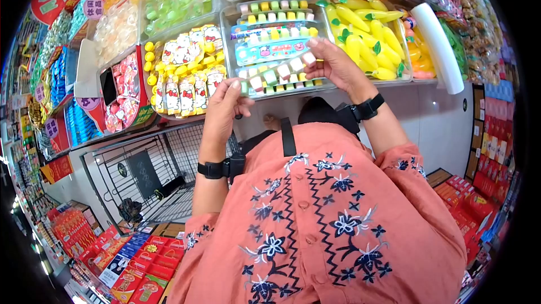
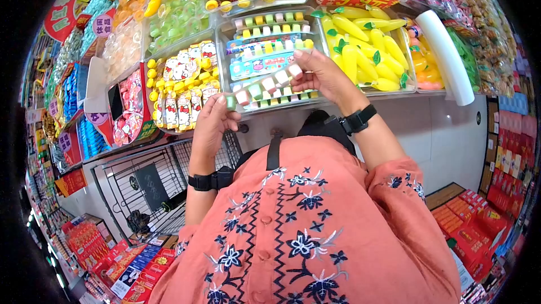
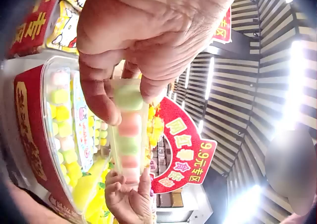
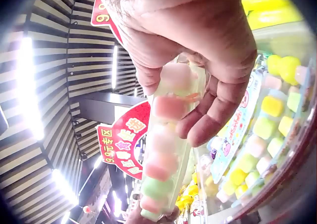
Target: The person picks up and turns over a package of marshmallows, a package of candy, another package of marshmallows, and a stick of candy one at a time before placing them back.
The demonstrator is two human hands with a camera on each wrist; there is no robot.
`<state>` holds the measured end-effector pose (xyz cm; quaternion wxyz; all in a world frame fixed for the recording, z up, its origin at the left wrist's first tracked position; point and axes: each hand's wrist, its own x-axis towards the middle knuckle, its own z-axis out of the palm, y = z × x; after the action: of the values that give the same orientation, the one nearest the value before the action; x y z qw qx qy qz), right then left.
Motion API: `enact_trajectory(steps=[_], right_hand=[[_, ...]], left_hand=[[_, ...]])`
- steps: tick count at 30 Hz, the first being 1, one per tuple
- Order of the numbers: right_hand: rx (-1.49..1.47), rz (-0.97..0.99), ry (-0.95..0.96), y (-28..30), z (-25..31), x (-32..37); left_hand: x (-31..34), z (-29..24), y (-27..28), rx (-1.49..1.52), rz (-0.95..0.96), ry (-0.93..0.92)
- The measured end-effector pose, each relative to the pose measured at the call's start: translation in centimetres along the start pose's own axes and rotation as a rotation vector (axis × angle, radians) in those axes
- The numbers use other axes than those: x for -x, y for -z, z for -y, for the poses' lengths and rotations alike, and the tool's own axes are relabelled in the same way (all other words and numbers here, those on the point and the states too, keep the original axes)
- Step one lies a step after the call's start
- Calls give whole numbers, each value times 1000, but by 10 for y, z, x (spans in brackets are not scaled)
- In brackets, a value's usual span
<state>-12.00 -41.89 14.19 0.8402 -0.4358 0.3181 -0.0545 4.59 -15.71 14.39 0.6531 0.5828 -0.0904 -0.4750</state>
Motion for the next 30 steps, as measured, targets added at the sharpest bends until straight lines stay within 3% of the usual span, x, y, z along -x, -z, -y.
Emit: enact_trajectory(steps=[3, 25, 30], right_hand=[[16, -8, -121, 16, -8, 3], [130, -28, -173, 24, -6, 20], [126, 43, -192, 33, -11, 22]], left_hand=[[-5, 3, -8, -43, -43, 57], [-12, 3, -4, -52, -79, 170], [-14, 8, 0, -91, -90, 203]])
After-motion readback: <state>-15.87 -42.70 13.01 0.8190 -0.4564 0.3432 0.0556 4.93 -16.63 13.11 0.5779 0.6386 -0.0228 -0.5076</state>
